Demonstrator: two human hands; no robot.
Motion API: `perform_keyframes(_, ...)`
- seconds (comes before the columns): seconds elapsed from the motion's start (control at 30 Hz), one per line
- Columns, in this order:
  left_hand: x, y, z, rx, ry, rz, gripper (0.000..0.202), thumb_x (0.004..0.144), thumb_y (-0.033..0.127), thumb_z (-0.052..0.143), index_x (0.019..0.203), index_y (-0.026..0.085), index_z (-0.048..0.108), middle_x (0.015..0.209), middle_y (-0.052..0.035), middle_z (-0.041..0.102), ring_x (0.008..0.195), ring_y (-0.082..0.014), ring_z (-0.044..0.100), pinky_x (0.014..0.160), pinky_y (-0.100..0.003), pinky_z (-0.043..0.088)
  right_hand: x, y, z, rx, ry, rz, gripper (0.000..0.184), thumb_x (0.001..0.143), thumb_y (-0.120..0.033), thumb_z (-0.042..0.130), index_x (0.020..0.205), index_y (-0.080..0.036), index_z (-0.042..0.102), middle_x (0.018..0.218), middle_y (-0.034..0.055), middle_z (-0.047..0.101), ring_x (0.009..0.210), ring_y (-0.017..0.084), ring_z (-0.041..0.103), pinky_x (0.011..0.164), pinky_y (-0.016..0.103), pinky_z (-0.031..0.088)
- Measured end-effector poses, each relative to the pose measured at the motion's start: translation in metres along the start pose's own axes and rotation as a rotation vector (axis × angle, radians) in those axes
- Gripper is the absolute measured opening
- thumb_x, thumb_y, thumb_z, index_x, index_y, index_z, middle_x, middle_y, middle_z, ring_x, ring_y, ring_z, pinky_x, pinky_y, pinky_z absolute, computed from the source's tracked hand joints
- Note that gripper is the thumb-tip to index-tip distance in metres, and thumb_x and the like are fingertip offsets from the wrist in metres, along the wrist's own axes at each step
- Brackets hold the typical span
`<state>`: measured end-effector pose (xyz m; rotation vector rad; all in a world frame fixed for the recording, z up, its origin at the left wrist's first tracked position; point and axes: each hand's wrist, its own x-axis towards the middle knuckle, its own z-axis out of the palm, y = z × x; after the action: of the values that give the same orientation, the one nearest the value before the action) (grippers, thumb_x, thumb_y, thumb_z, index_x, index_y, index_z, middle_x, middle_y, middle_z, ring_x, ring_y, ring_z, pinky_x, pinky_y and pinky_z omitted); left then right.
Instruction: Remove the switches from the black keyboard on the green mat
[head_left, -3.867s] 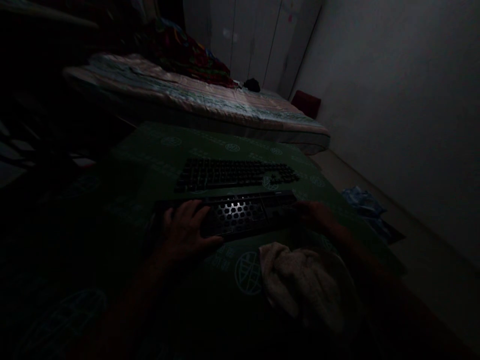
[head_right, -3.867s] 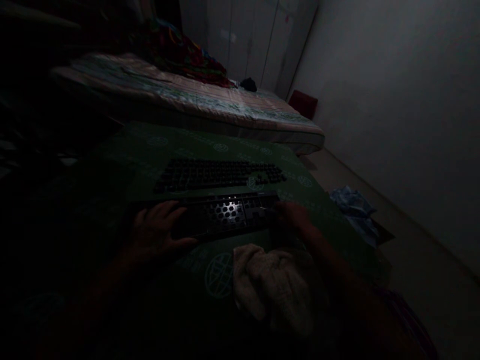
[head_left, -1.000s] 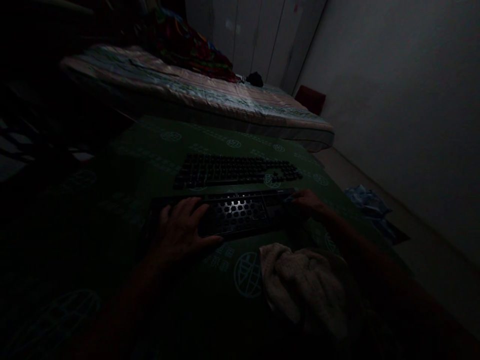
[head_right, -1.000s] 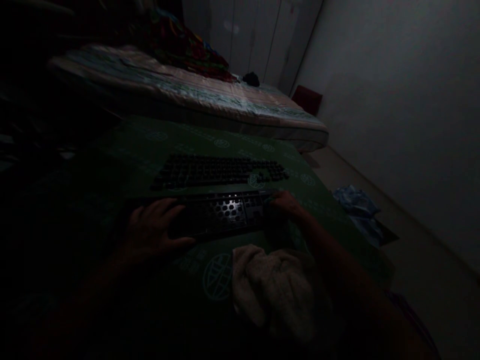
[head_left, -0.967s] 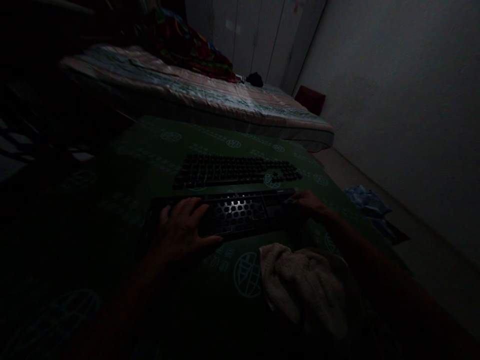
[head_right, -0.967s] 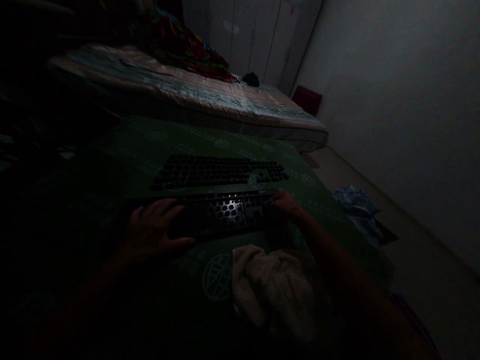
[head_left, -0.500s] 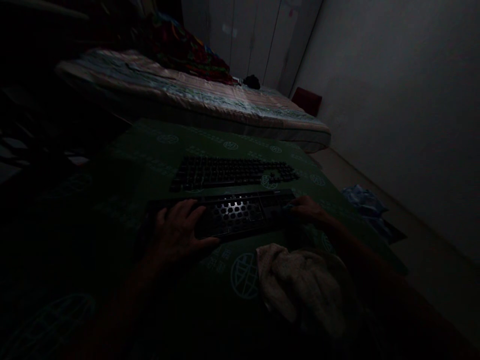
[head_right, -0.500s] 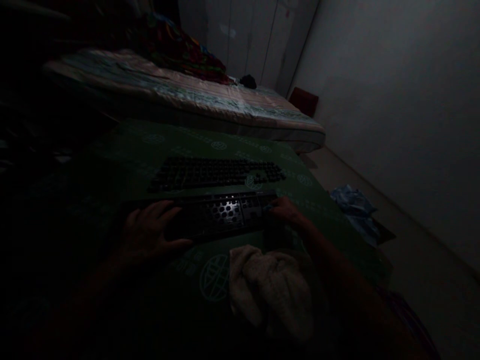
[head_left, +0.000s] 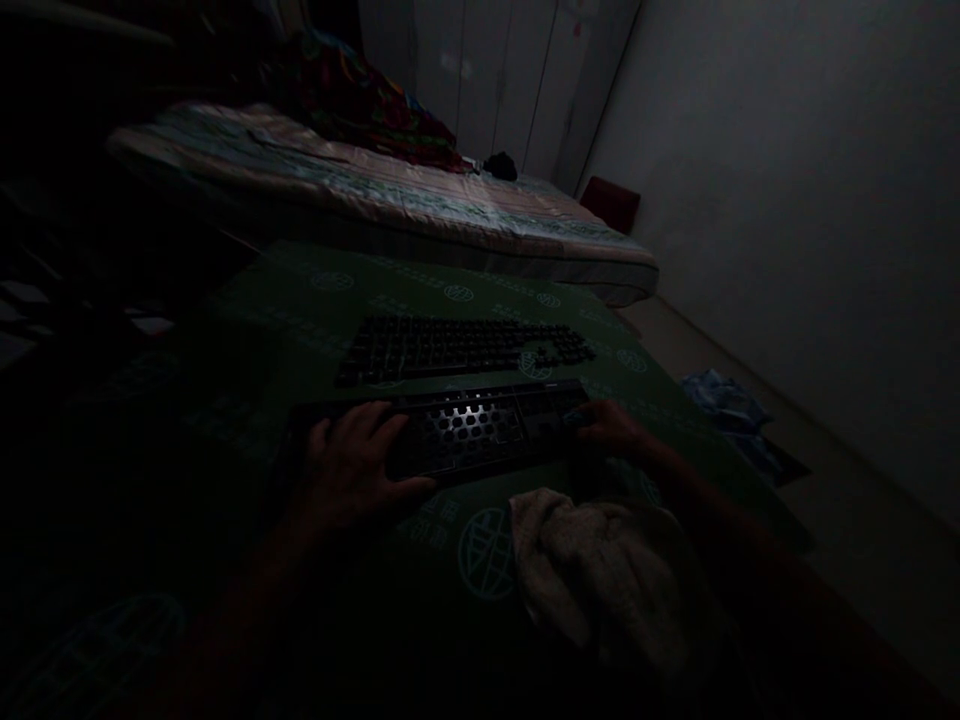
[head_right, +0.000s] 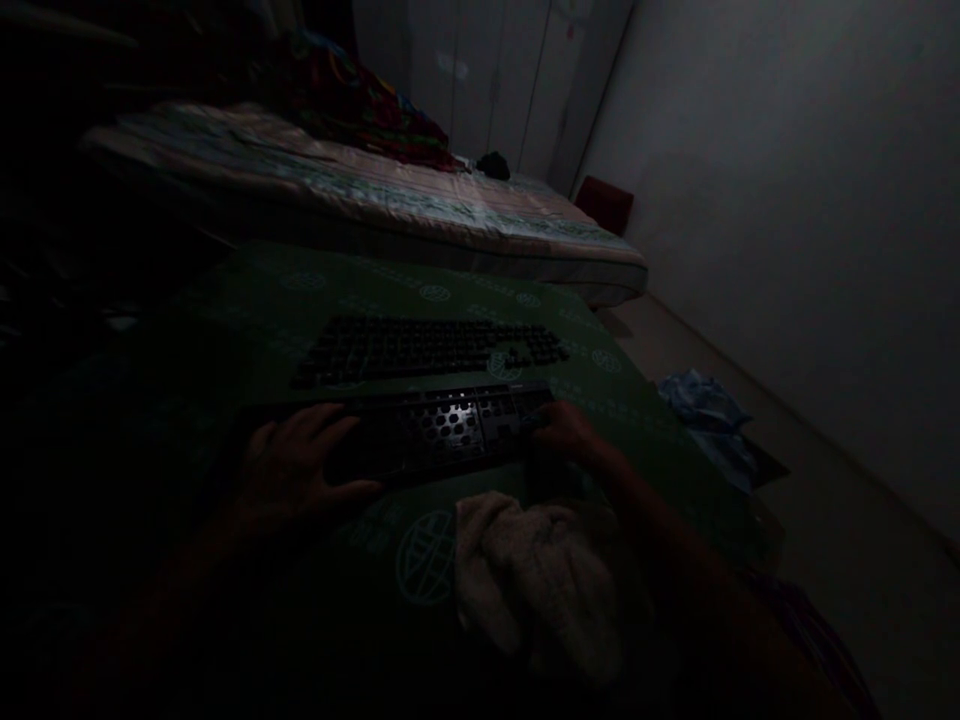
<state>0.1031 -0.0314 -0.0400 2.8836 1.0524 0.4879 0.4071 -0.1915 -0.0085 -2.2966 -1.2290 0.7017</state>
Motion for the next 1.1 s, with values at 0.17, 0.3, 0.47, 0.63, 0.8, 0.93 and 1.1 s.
perform_keyframes(0.17, 0.000, 0.000, -0.002, -0.004, -0.003, 0.012, 0.074, 0.062, 0.064, 0.054, 0.119, 0.019, 0.051, 0.132, -0.0163, 0.044, 0.122, -0.0354, 0.037, 0.099, -0.054, 0.021, -0.008, -0.001, -0.009, 0.035, -0.087, 0.028, 0.018, 0.058, -0.013, 0.057, 0.071, -0.012, 0.069, 0.056, -0.0015, 0.058, 0.049, 0.010, 0.050, 0.044, 0.018, 0.036)
perform_keyframes(0.3, 0.000, 0.003, -0.004, -0.006, -0.005, 0.002, 0.072, 0.063, 0.062, 0.055, 0.119, 0.018, 0.052, 0.132, -0.0166, 0.044, 0.123, -0.0360, 0.036, 0.099, -0.055, 0.022, -0.004, -0.003, -0.012, 0.103, -0.058, 0.059, 0.017, 0.059, -0.015, 0.057, 0.071, -0.012, 0.068, 0.055, -0.0015, 0.058, 0.046, 0.008, 0.048, 0.043, 0.017, 0.035)
perform_keyframes(0.47, 0.001, 0.003, -0.007, 0.004, -0.035, -0.007, 0.071, 0.062, 0.063, 0.055, 0.119, 0.019, 0.052, 0.132, -0.0167, 0.044, 0.123, -0.0361, 0.036, 0.099, -0.055, 0.023, 0.021, -0.005, -0.002, 0.199, 0.049, 0.020, 0.021, 0.063, -0.015, 0.054, 0.078, -0.014, 0.068, 0.068, 0.0023, 0.065, 0.055, 0.012, 0.057, 0.048, 0.018, 0.041)
perform_keyframes(0.63, 0.000, 0.002, -0.005, -0.030, -0.014, -0.015, 0.070, 0.061, 0.061, 0.056, 0.119, 0.020, 0.052, 0.132, -0.0155, 0.044, 0.123, -0.0360, 0.036, 0.100, -0.055, 0.021, 0.026, -0.001, 0.002, 0.140, 0.036, 0.036, 0.015, 0.060, -0.014, 0.057, 0.071, -0.014, 0.068, 0.064, 0.0019, 0.064, 0.056, 0.012, 0.056, 0.048, 0.018, 0.040)
perform_keyframes(0.8, 0.001, 0.004, -0.006, -0.047, -0.008, -0.021, 0.070, 0.060, 0.061, 0.057, 0.117, 0.021, 0.053, 0.131, -0.0150, 0.045, 0.122, -0.0366, 0.037, 0.100, -0.055, 0.022, 0.016, 0.002, -0.008, 0.110, -0.027, 0.045, 0.012, 0.059, -0.014, 0.057, 0.065, -0.014, 0.067, 0.056, 0.0002, 0.061, 0.050, 0.011, 0.053, 0.045, 0.018, 0.037)
perform_keyframes(0.93, 0.001, 0.004, -0.006, -0.012, -0.019, -0.017, 0.071, 0.061, 0.062, 0.056, 0.117, 0.020, 0.052, 0.131, -0.0160, 0.044, 0.122, -0.0357, 0.037, 0.099, -0.054, 0.023, 0.025, 0.001, -0.009, 0.099, 0.053, 0.041, 0.019, 0.061, -0.014, 0.055, 0.074, -0.014, 0.068, 0.063, 0.0011, 0.063, 0.057, 0.012, 0.056, 0.047, 0.018, 0.038)
perform_keyframes(1.1, 0.000, 0.001, -0.005, -0.001, -0.005, 0.006, 0.070, 0.062, 0.062, 0.056, 0.117, 0.020, 0.052, 0.131, -0.0156, 0.045, 0.122, -0.0357, 0.037, 0.099, -0.053, 0.024, 0.050, -0.002, -0.002, 0.105, 0.143, 0.005, 0.020, 0.064, -0.018, 0.056, 0.080, -0.014, 0.067, 0.073, 0.0018, 0.064, 0.066, 0.013, 0.058, 0.052, 0.017, 0.039)
